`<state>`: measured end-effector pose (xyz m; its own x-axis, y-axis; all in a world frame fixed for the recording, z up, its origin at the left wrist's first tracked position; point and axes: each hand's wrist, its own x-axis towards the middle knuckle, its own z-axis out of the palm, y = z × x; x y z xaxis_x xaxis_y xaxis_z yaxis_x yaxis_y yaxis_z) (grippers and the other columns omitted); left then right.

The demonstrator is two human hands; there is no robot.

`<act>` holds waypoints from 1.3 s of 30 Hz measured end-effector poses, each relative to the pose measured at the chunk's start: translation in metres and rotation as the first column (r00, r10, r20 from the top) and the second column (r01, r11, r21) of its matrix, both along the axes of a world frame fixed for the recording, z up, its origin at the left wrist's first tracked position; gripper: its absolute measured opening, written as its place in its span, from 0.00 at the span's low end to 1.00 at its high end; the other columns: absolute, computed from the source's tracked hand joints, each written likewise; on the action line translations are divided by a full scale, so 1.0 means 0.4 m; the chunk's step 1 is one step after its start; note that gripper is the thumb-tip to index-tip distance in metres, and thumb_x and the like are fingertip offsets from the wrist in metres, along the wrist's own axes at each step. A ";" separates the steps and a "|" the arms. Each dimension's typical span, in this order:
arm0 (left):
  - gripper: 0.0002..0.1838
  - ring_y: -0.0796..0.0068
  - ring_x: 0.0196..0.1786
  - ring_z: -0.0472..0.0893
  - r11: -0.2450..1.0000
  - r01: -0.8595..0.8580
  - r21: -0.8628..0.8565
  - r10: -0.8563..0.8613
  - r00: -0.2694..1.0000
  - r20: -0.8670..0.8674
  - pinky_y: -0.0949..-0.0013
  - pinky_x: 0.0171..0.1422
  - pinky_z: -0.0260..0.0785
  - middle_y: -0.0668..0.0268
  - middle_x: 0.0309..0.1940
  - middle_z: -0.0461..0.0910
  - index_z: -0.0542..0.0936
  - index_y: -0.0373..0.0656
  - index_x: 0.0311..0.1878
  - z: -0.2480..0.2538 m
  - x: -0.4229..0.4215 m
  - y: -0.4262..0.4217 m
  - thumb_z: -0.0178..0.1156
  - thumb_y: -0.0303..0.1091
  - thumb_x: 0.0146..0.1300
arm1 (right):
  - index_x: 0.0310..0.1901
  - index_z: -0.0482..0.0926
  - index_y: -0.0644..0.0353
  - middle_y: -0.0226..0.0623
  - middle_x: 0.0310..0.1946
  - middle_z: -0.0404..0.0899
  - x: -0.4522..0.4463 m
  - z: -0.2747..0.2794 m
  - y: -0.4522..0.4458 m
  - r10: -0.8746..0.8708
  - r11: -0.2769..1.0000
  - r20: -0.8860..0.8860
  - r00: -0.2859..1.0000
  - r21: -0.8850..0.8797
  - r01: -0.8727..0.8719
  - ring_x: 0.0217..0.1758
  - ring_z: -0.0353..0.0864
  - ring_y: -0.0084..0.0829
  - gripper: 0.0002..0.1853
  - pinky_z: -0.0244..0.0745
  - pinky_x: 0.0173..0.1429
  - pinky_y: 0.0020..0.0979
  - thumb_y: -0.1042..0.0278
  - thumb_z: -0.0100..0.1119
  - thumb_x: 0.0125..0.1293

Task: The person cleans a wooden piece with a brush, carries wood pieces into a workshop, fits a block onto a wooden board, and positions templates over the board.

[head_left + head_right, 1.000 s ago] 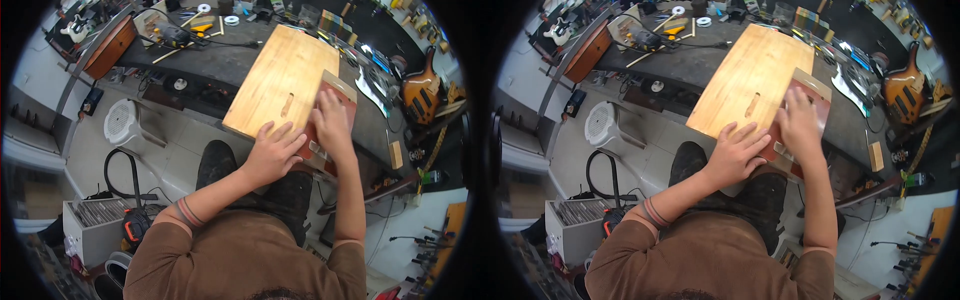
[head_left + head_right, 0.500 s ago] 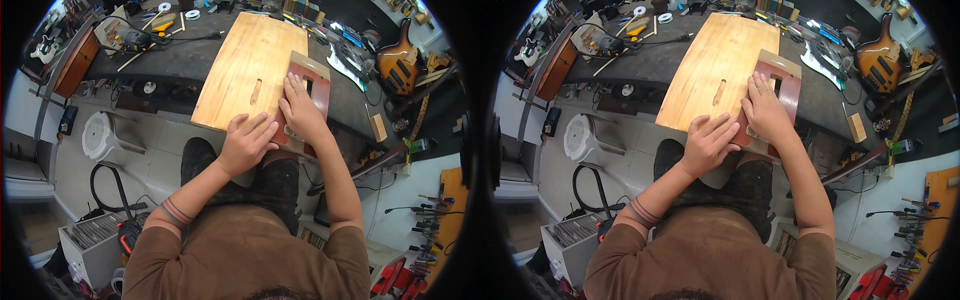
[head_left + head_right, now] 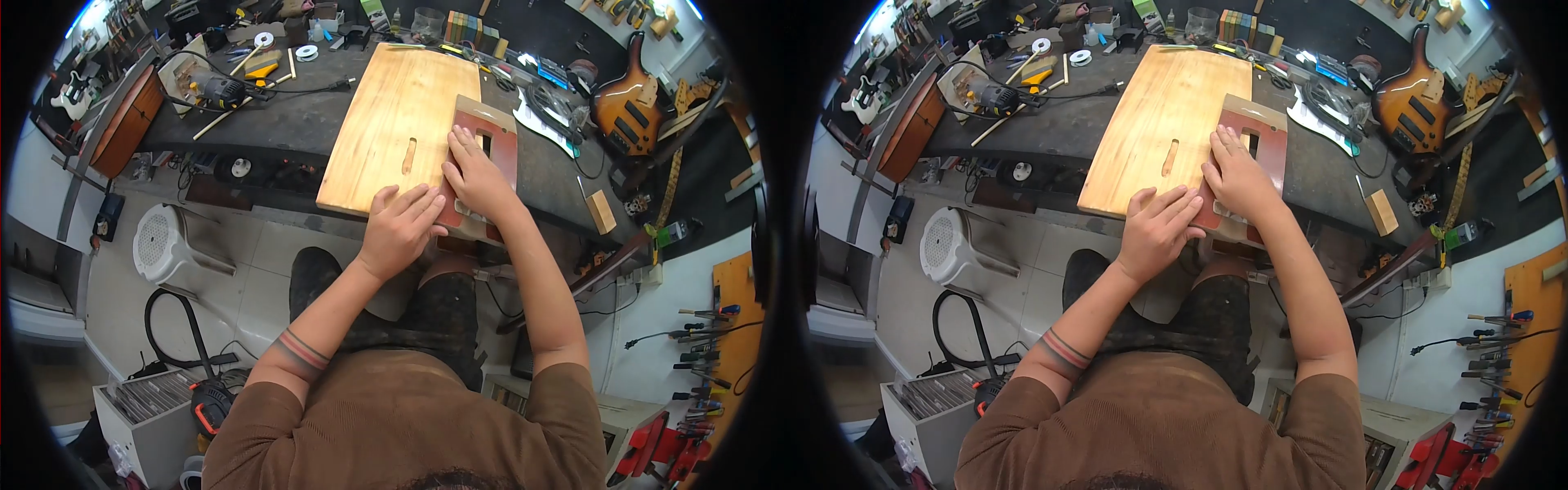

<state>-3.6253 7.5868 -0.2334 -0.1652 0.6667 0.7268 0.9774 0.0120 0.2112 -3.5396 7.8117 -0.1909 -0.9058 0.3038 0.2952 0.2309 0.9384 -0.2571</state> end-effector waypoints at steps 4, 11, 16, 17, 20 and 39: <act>0.27 0.67 0.73 0.84 1.000 -0.007 0.003 0.007 0.999 0.033 0.46 0.78 0.65 0.66 0.68 0.89 0.87 0.47 0.68 -0.005 0.005 0.007 0.72 0.51 0.72 | 0.82 0.68 0.74 0.64 0.88 0.60 -0.007 -0.003 0.012 0.008 1.000 -0.001 1.000 -0.005 -0.008 0.93 0.56 0.57 0.36 0.55 0.94 0.46 0.54 0.56 0.84; 0.31 0.66 0.77 0.80 0.997 -0.009 -0.081 0.009 1.000 0.003 0.46 0.80 0.63 0.66 0.73 0.85 0.83 0.49 0.74 0.008 0.014 -0.006 0.74 0.49 0.71 | 0.79 0.73 0.68 0.61 0.86 0.63 0.015 0.022 0.025 -0.023 0.999 -0.033 0.999 0.048 0.024 0.93 0.58 0.56 0.33 0.57 0.93 0.48 0.53 0.61 0.83; 0.33 0.63 0.78 0.77 0.990 0.024 -0.136 -0.022 1.000 0.017 0.42 0.79 0.63 0.64 0.73 0.82 0.82 0.50 0.74 0.026 0.012 -0.019 0.76 0.48 0.68 | 0.74 0.78 0.65 0.57 0.78 0.73 0.098 0.024 0.129 -0.174 0.983 -0.302 0.937 0.000 0.183 0.83 0.70 0.58 0.29 0.63 0.88 0.52 0.56 0.66 0.79; 0.34 0.63 0.78 0.77 0.989 0.032 -0.145 -0.029 0.999 0.021 0.42 0.79 0.63 0.64 0.73 0.82 0.82 0.49 0.74 0.029 0.010 -0.020 0.76 0.47 0.67 | 0.73 0.79 0.66 0.57 0.77 0.74 0.119 0.003 0.177 -0.243 0.969 -0.353 0.904 -0.057 0.239 0.80 0.73 0.57 0.29 0.66 0.86 0.51 0.55 0.66 0.80; 0.34 0.62 0.78 0.77 0.987 0.038 -0.158 -0.035 0.999 0.024 0.43 0.81 0.63 0.64 0.76 0.81 0.81 0.50 0.76 0.047 0.009 -0.020 0.76 0.47 0.68 | 0.72 0.80 0.66 0.55 0.73 0.79 0.180 -0.059 0.271 -0.514 0.843 -0.303 0.802 -0.352 0.407 0.73 0.81 0.50 0.28 0.74 0.79 0.48 0.52 0.64 0.82; 0.29 0.64 0.73 0.83 0.996 0.068 -0.057 -0.069 0.998 -0.008 0.50 0.77 0.68 0.65 0.72 0.86 0.87 0.50 0.70 0.010 -0.017 0.012 0.75 0.49 0.68 | 0.77 0.77 0.72 0.46 0.61 0.91 0.107 -0.093 0.235 -0.444 0.615 -0.254 0.859 -0.784 0.086 0.60 0.89 0.28 0.29 0.81 0.65 0.31 0.59 0.62 0.86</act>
